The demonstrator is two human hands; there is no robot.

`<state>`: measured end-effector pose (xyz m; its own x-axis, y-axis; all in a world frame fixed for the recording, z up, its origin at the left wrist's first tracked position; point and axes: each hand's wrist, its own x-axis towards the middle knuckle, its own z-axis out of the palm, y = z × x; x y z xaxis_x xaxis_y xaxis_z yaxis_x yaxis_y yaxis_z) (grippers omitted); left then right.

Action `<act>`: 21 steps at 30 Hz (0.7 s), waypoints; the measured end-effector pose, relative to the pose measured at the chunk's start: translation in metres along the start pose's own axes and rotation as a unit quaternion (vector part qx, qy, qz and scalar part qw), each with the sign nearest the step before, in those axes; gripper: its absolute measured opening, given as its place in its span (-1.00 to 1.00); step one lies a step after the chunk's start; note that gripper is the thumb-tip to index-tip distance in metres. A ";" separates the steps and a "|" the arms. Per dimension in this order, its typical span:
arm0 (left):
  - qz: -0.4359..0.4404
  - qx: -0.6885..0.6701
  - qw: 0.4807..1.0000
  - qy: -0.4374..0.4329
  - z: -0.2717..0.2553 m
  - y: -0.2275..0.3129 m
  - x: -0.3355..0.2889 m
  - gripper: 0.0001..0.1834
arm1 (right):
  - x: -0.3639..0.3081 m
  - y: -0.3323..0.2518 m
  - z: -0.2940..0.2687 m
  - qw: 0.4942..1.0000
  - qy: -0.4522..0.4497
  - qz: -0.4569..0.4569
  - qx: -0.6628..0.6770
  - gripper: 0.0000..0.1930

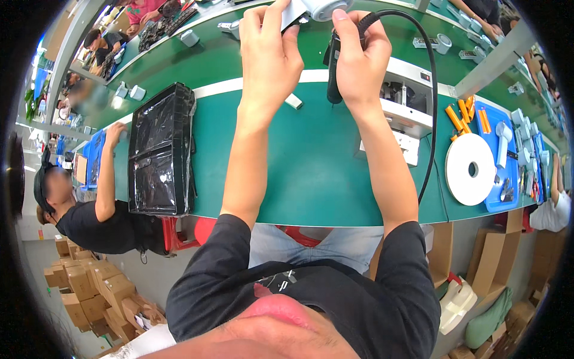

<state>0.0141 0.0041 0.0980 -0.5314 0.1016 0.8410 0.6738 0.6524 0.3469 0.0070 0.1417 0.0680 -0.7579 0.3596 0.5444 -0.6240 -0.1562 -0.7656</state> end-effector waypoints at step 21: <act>0.017 0.000 1.000 -0.017 0.000 0.004 0.000 -0.45 | 0.001 -0.001 -0.002 1.000 0.013 -0.002 0.003 -0.56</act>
<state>0.0166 0.0066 0.0988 -0.5249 0.1484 0.8381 0.6915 0.6485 0.3182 0.0073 0.1441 0.0686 -0.7501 0.3842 0.5383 -0.6283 -0.1599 -0.7614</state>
